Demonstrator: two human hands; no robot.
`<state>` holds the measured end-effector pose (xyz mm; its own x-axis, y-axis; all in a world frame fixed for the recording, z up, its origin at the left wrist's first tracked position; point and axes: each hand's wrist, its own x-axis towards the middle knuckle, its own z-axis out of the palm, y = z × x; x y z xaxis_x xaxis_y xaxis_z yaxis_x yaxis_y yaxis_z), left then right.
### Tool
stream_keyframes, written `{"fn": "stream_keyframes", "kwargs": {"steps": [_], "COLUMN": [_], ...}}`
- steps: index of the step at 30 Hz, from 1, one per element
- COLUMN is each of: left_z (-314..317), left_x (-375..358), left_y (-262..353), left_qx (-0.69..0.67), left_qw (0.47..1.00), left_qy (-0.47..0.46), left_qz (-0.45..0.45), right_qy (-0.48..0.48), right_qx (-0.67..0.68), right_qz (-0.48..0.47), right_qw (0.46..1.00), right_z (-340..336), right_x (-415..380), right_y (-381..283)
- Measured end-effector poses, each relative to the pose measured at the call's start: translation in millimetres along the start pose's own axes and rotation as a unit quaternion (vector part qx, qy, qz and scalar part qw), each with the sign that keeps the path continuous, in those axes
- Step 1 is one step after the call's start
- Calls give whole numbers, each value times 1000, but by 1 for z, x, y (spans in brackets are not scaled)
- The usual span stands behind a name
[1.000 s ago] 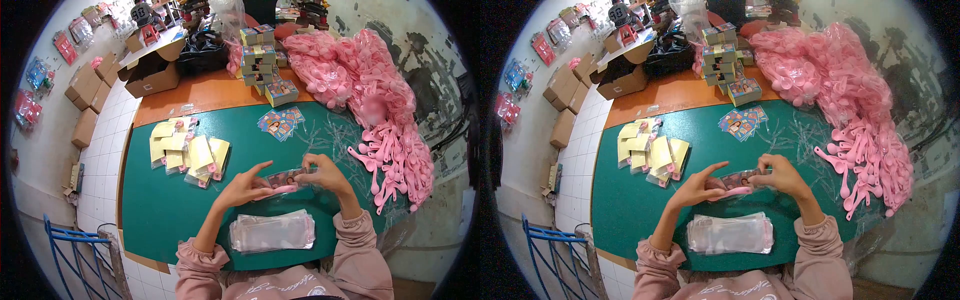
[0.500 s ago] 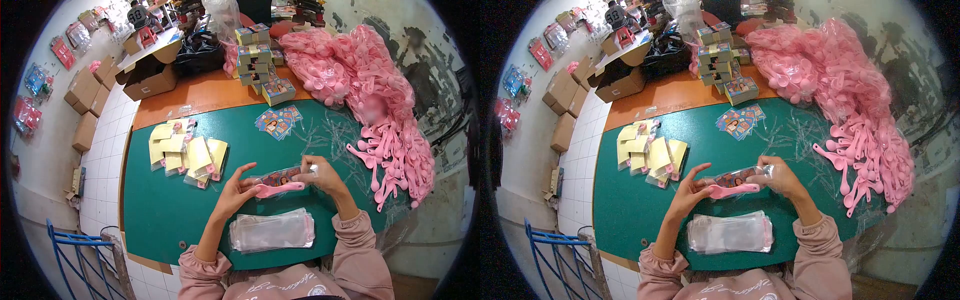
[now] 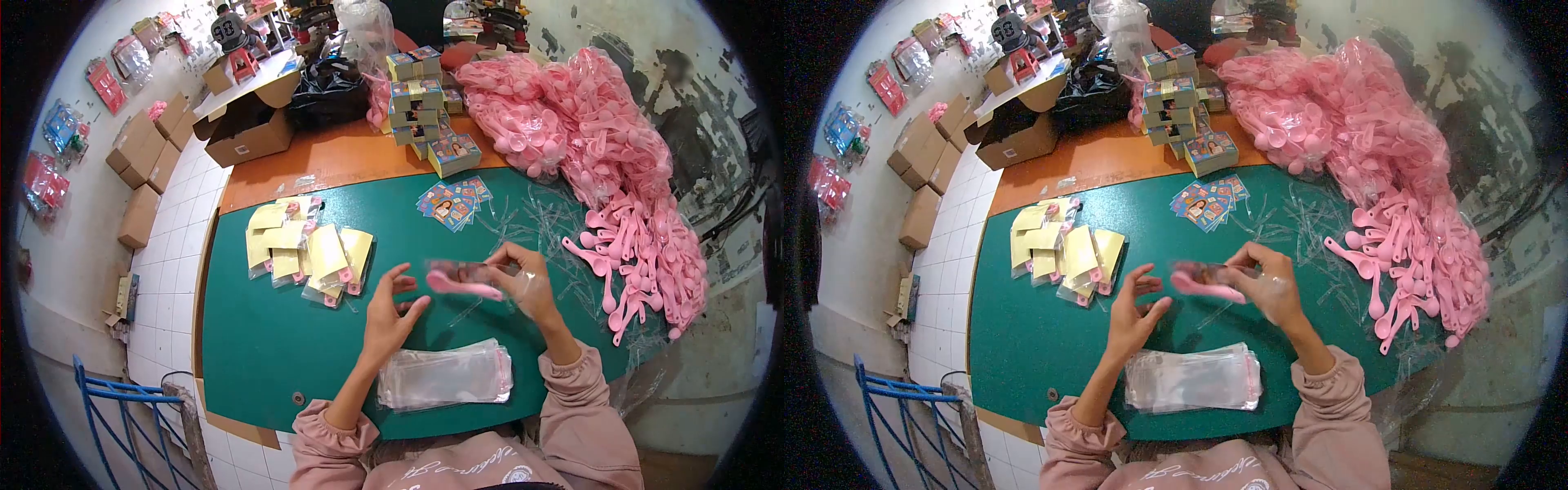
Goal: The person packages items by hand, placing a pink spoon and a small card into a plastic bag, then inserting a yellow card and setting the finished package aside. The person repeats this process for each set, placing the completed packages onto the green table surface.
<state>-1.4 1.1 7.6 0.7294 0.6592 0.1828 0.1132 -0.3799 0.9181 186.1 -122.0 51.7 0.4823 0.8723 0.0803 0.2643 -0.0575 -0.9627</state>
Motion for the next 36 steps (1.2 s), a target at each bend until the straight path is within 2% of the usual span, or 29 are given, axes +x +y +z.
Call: {"fn": "stream_keyframes", "kwargs": {"steps": [1, 2, 3, 4, 6, 8, 10, 14, 17, 19, 22, 26, 29, 31, 33, 35, 36], "left_z": [2, 2, 4, 5, 5, 5, 6, 3, 5, 9, 9, 8, 7, 9, 4, -1, -1], "left_x": [-1, -1, -1, -2, -6, -11, -14, -11, -12, -15, -14, -9, -7, -7, -4, -5, -5], "left_y": [2, 4, 7, 11, 15, 11, 9, 13, 9, 6, 12, 2, -2, -1, 2, 5, 7], "left_qx": [0, -196, -382, -382, -432, -424, -382, -339, -289, -234, -190, -248, -272, -297, -312, -329, -326], "left_qw": [1000, 975, 901, 901, 843, 844, 869, 877, 901, 931, 946, 925, 918, 918, 913, 906, 907], "left_qy": [0, -61, -121, -123, -168, -174, -178, -189, -188, -171, -161, -164, -176, -141, -135, -130, -134], "left_qz": [-1, -85, -165, -165, -274, -278, -258, -284, -262, -220, -208, -237, -228, -222, -226, -233, -231], "right_qy": [35, 71, 2, 4, -74, -107, -136, -147, -128, -162, -180, -168, -218, -307, -312, -246, -152], "right_qx": [-59, -116, -157, -157, -248, -262, -304, -293, -286, -278, -306, -320, -274, -88, -20, 4, -84], "right_qz": [-43, -85, -94, -93, -136, -103, -127, -141, -179, -170, -174, -240, -227, -158, -121, -66, -21], "right_qw": [997, 987, 983, 983, 956, 954, 934, 934, 933, 932, 918, 901, 909, 934, 942, 967, 985], "right_z": [9, 15, 17, 20, 29, 27, 27, 43, 48, 47, 49, 52, 45, 29, 2, -44, -67], "right_x": [-2, -3, -5, -9, -16, -19, -20, -21, -20, -17, -19, -22, -19, -14, -11, -2, -1], "right_y": [-13, -20, -16, -17, -23, -21, -11, 1, 6, 6, 7, 4, -1, 1, -6, 10, 19]}}
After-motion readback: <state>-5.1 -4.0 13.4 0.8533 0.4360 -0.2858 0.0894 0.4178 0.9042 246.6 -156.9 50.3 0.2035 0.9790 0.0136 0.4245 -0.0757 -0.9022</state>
